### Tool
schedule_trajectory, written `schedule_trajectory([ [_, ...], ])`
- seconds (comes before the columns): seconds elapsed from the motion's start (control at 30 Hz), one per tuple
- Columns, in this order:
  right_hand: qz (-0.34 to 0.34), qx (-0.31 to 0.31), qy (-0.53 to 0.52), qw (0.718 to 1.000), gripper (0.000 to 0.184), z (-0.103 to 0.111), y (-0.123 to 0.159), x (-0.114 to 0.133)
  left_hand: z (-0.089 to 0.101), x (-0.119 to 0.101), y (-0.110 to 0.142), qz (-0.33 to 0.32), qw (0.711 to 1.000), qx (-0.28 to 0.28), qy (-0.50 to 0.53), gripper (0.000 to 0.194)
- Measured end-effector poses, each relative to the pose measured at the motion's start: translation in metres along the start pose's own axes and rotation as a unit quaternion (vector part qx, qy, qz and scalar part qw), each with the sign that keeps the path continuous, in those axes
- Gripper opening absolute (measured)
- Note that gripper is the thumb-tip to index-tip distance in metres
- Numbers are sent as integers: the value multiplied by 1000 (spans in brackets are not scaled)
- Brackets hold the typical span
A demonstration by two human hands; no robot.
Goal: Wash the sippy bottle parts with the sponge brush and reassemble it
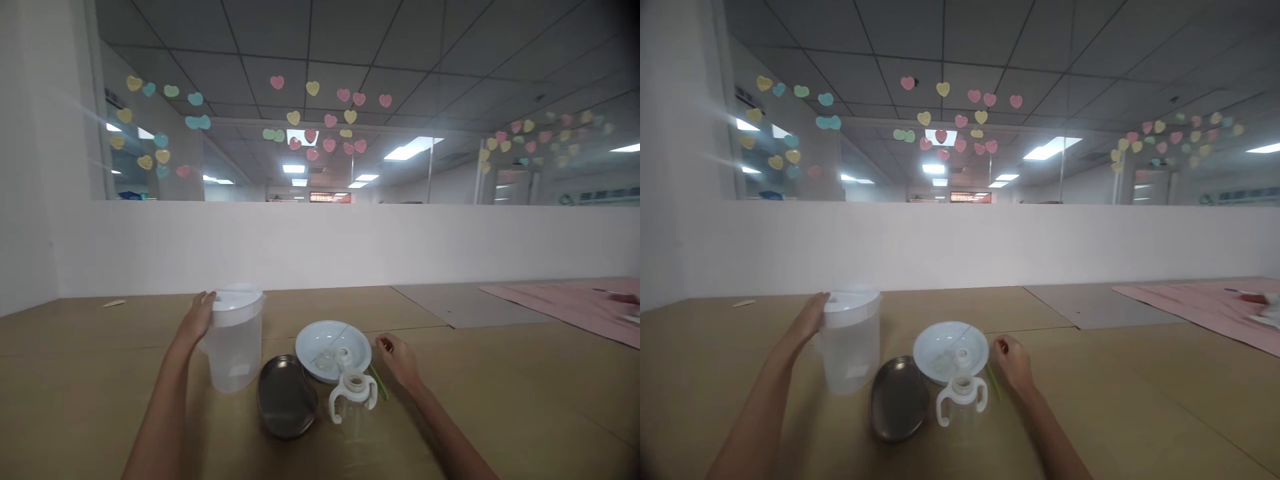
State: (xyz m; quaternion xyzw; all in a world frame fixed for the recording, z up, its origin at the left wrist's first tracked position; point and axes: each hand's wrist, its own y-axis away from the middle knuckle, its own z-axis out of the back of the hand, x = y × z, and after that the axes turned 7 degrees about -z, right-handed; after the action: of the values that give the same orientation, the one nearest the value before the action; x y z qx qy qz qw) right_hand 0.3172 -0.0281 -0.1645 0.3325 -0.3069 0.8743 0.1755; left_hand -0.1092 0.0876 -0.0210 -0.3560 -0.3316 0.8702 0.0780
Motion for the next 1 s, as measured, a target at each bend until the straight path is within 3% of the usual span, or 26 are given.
schedule_trajectory([
  [0.17,-74,-31,1,997,30,-3,-4,-10,-3,-27,7,4,999,-33,28,50],
  [0.37,-77,4,154,985,27,-6,-1,-16,-15,-95,33,-166,984,-61,-19,49],
  [0.47,-67,26,182,981,22,-8,0,-17,-21,-115,42,-204,971,-122,6,49],
  [0.63,-36,42,217,975,23,-10,2,-17,-25,-124,50,-216,959,-176,60,50],
  [1.0,-2,62,255,965,22,-7,2,-17,-37,-130,57,-335,931,-143,12,52],
])
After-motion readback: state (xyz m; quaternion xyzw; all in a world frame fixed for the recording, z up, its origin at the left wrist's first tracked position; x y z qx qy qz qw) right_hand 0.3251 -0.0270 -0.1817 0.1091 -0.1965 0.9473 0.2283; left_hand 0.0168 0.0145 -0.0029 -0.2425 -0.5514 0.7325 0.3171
